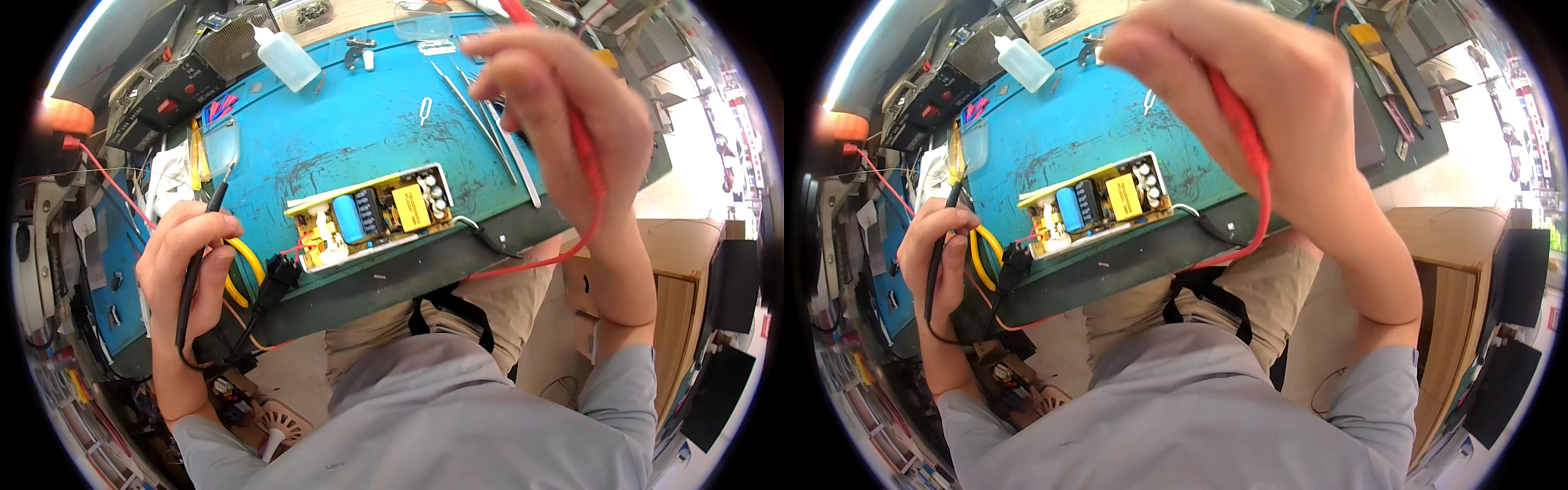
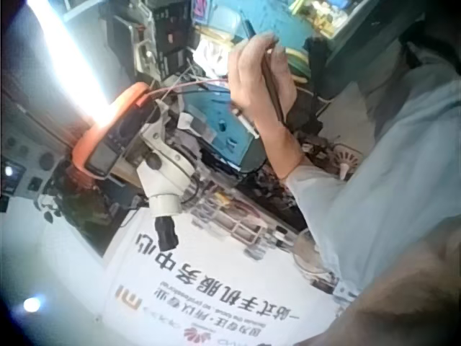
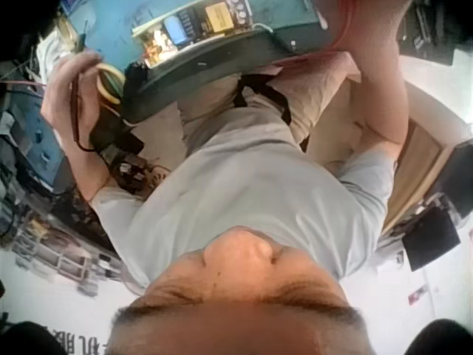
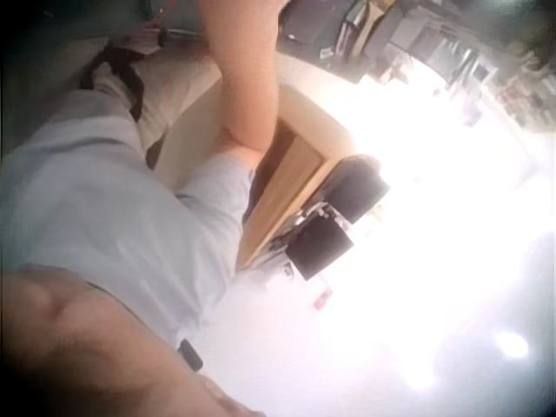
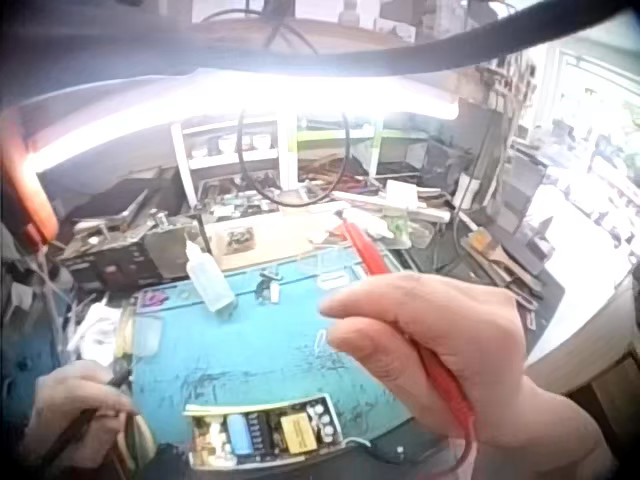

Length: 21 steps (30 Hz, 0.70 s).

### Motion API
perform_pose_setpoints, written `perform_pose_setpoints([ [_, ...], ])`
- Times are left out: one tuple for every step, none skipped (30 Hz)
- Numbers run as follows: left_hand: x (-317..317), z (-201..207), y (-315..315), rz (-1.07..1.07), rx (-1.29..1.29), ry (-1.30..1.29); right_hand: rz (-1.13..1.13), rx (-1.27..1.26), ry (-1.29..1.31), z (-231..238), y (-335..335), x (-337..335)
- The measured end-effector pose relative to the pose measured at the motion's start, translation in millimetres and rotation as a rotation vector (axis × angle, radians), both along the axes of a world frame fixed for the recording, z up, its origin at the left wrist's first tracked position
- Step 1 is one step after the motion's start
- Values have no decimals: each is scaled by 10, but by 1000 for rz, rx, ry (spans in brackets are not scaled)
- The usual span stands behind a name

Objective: The person uses multimeter probes to test various points on a green circuit board and a yellow power supply unit. They repeatedly touch the probes to different components and solder points on both sides of the board while seated at a workbench.

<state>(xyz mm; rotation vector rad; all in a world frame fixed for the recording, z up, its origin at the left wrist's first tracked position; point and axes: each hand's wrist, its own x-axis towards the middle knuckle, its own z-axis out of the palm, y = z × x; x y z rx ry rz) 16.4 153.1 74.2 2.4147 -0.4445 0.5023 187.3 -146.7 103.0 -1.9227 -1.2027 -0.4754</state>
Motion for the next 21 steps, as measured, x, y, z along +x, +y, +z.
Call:
perform_pose_setpoints([
  [-25,24,-14,9,28,6,-18,-27,-37,-64,-98,-89],
  [-71,45,-41,23,54,13,-32,-54,-73,-142,-191,-180],
  [-139,72,-87,47,101,26,-38,-60,-68,-238,-275,-262],
  [-208,92,-137,65,143,37,-49,-69,-65,-341,-356,-347],
  [-273,110,-198,84,186,46,-72,-100,-63,-448,-458,-430],
  [-339,100,-257,72,179,85,-94,-130,-62,-526,-544,-515],
  [-410,71,-316,85,189,78,-91,-169,1,-566,-589,-602],
  [-477,16,-368,93,195,71,-101,-186,5,-623,-611,-664],
  [-549,-45,-417,129,203,67,-103,-177,33,-664,-619,-704],
  [-613,-100,-453,163,209,62,-104,-168,64,-701,-618,-740],
  [-670,-164,-467,201,193,56,-115,-165,55,-733,-614,-757],
  [-702,-222,-477,237,176,49,-127,-162,45,-757,-611,-765],
  [-739,-271,-485,267,159,50,-126,-161,38,-780,-583,-770],
  [-768,-313,-496,296,142,51,-126,-155,37,-793,-556,-782],
  [-793,-350,-506,324,124,51,-127,-149,36,-801,-532,-792],
  [-810,-373,-513,345,122,50,-131,-141,30,-800,-520,-800],
  [-823,-393,-518,365,120,49,-133,-135,10,-802,-517,-803],
  [-831,-415,-525,385,118,48,-135,-130,-10,-806,-516,-805],
  [-832,-452,-547,391,111,-8,-137,-126,-28,-813,-517,-809],
  [-835,-465,-539,379,126,-34,-135,-112,-39,-819,-515,-816],
  [-837,-471,-522,368,141,-58,-133,-97,-50,-825,-510,-824],
])
